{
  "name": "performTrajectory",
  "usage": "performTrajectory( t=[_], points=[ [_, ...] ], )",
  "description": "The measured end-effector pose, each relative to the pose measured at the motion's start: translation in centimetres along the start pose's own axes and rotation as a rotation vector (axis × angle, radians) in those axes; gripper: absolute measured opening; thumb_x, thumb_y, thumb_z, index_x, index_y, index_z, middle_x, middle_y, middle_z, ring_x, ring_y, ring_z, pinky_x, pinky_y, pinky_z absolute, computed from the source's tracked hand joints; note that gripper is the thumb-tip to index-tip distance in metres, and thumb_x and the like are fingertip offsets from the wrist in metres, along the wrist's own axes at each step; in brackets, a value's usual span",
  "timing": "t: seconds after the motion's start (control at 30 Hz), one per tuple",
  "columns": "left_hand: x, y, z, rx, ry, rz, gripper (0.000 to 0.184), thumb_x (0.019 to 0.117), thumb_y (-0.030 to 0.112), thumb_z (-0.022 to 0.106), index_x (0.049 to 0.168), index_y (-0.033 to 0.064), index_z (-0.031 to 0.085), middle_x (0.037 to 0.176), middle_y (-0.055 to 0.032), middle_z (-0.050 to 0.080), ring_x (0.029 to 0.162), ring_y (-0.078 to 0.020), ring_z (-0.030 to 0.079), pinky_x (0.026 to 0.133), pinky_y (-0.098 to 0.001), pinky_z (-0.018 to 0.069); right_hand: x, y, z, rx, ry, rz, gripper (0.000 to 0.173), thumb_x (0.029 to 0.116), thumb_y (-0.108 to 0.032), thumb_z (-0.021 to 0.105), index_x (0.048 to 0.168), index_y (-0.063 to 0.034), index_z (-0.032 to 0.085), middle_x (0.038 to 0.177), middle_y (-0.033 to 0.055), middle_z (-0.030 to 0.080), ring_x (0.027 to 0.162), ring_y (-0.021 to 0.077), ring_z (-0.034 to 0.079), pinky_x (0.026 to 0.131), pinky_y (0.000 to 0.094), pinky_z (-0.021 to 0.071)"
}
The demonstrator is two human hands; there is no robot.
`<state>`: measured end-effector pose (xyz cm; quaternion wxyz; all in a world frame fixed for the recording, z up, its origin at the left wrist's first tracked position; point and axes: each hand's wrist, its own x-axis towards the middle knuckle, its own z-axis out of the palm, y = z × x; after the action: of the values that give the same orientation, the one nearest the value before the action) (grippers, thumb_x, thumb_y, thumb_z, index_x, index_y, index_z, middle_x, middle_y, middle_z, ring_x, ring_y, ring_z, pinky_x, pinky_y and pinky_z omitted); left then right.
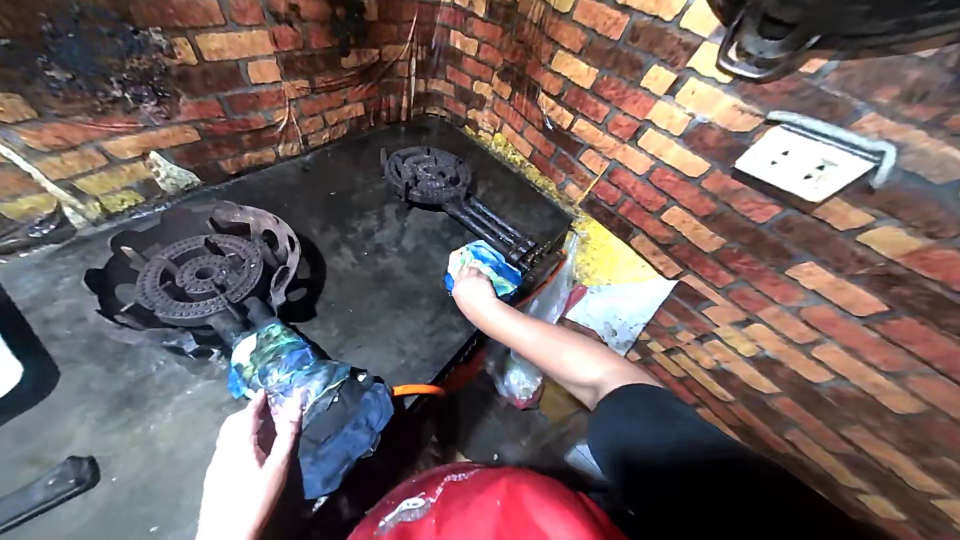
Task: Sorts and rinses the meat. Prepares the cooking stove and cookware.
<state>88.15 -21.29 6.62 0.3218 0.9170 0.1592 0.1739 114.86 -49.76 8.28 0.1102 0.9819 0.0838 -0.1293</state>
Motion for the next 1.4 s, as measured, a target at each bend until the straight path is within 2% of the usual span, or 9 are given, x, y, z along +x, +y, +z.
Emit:
performTrajectory(
  t=[0.07, 0.2, 0.37, 0.53, 0.67, 0.8, 0.9, 1.27, 1.4],
  points=[
    [0.7, -0.1, -0.9, 0.044, -0.086, -0.051, 0.078, 0.0970, 0.065, 0.051, 0.144, 0.0030, 0.057, 0.125, -0.0227, 0.066, 0.105, -0.0342, 0.069, 0.090, -0.0538, 0.0561, -1.2, 1.7, -1.0, 0.139, 0.004, -0.093, 0.039, 0.1034, -0.001, 0.048, 0.141, 0.0123, 0.051, 0.143, 0.0326, 0.050, 0.134, 0.0494, 0.050, 0.105, 0.0598, 0.0475],
    [1.6, 1.7, -3.2, 0.279, -0.175, -0.108, 0.070, 0.0961, 0.064, 0.056, 0.138, 0.0081, 0.064, 0.118, -0.0245, 0.069, 0.094, -0.0432, 0.070, 0.082, -0.0675, 0.0541, 3.0, 8.4, -2.5, 0.468, 0.027, -0.349, 0.028, 0.0993, -0.013, 0.059, 0.121, -0.0025, 0.073, 0.120, 0.0240, 0.070, 0.118, 0.0414, 0.065, 0.102, 0.0638, 0.0492],
    [3.4, 8.8, -3.2, 0.236, 0.019, 0.066, 0.061, 0.1004, 0.055, 0.047, 0.130, 0.0053, 0.068, 0.118, -0.0212, 0.069, 0.087, -0.0333, 0.071, 0.073, -0.0530, 0.0576, 4.6, 8.4, -0.3, 0.347, 0.050, -0.408, 0.072, 0.0845, -0.034, 0.081, 0.147, -0.0106, 0.056, 0.144, 0.0261, 0.051, 0.135, 0.0468, 0.046, 0.102, 0.0639, 0.0476],
    [3.4, 11.5, -0.2, 0.175, -0.089, 0.165, 0.055, 0.1011, 0.051, 0.052, 0.129, 0.0069, 0.070, 0.119, -0.0176, 0.070, 0.085, -0.0275, 0.073, 0.069, -0.0455, 0.0611, 7.5, 8.8, 0.0, 0.615, 0.194, -0.334, 0.038, 0.0913, -0.004, 0.068, 0.129, 0.0008, 0.067, 0.131, 0.0290, 0.062, 0.126, 0.0449, 0.059, 0.107, 0.0616, 0.0469],
    [2.6, 10.8, -0.3, 0.122, -0.092, 0.168, 0.057, 0.1002, 0.056, 0.051, 0.127, 0.0109, 0.071, 0.118, -0.0111, 0.071, 0.081, -0.0162, 0.072, 0.065, -0.0341, 0.0603, 8.1, 6.2, -4.0, 0.966, 0.350, -0.339, 0.023, 0.0913, 0.002, 0.062, 0.113, 0.0057, 0.069, 0.110, 0.0233, 0.071, 0.105, 0.0333, 0.069, 0.095, 0.0502, 0.0541],
    [1.1, 9.3, -2.0, 0.126, -0.064, 0.108, 0.055, 0.1005, 0.053, 0.052, 0.127, 0.0091, 0.071, 0.118, -0.0122, 0.072, 0.087, -0.0177, 0.073, 0.070, -0.0355, 0.0608, 5.5, 0.6, -4.8, 0.562, 0.093, -0.532, 0.035, 0.0951, -0.013, 0.064, 0.129, -0.0121, 0.072, 0.136, 0.0230, 0.060, 0.131, 0.0403, 0.054, 0.106, 0.0608, 0.0464],
    [-0.4, 7.8, -3.1, 0.116, -0.035, 0.094, 0.054, 0.1008, 0.053, 0.052, 0.126, 0.0092, 0.071, 0.117, -0.0114, 0.072, 0.086, -0.0160, 0.072, 0.069, -0.0326, 0.0603, 2.8, -3.1, -0.6, 0.388, 0.154, -0.537, 0.047, 0.1008, -0.025, 0.062, 0.147, -0.0187, 0.059, 0.149, 0.0256, 0.049, 0.139, 0.0466, 0.043, 0.104, 0.0656, 0.0424],
    [-5.1, 3.8, -7.8, 0.036, -0.002, -0.021, 0.054, 0.1012, 0.049, 0.053, 0.130, 0.0059, 0.068, 0.119, -0.0131, 0.071, 0.090, -0.0147, 0.072, 0.070, -0.0301, 0.0601, -5.4, 2.5, 3.2, 0.760, 0.264, -0.669, 0.037, 0.1013, -0.030, 0.058, 0.129, -0.0092, 0.072, 0.140, 0.0172, 0.062, 0.138, 0.0358, 0.052, 0.116, 0.0611, 0.0360],
    [-4.0, 4.1, -7.2, 0.020, -0.018, 0.048, 0.053, 0.1013, 0.048, 0.053, 0.128, 0.0053, 0.069, 0.116, -0.0125, 0.072, 0.088, -0.0134, 0.072, 0.069, -0.0284, 0.0594, -2.0, 1.6, 4.1, 0.598, 0.199, -0.441, 0.070, 0.0996, -0.055, 0.060, 0.159, -0.0223, 0.043, 0.169, 0.0158, 0.028, 0.158, 0.0432, 0.012, 0.122, 0.0736, 0.0054]
  ],
)
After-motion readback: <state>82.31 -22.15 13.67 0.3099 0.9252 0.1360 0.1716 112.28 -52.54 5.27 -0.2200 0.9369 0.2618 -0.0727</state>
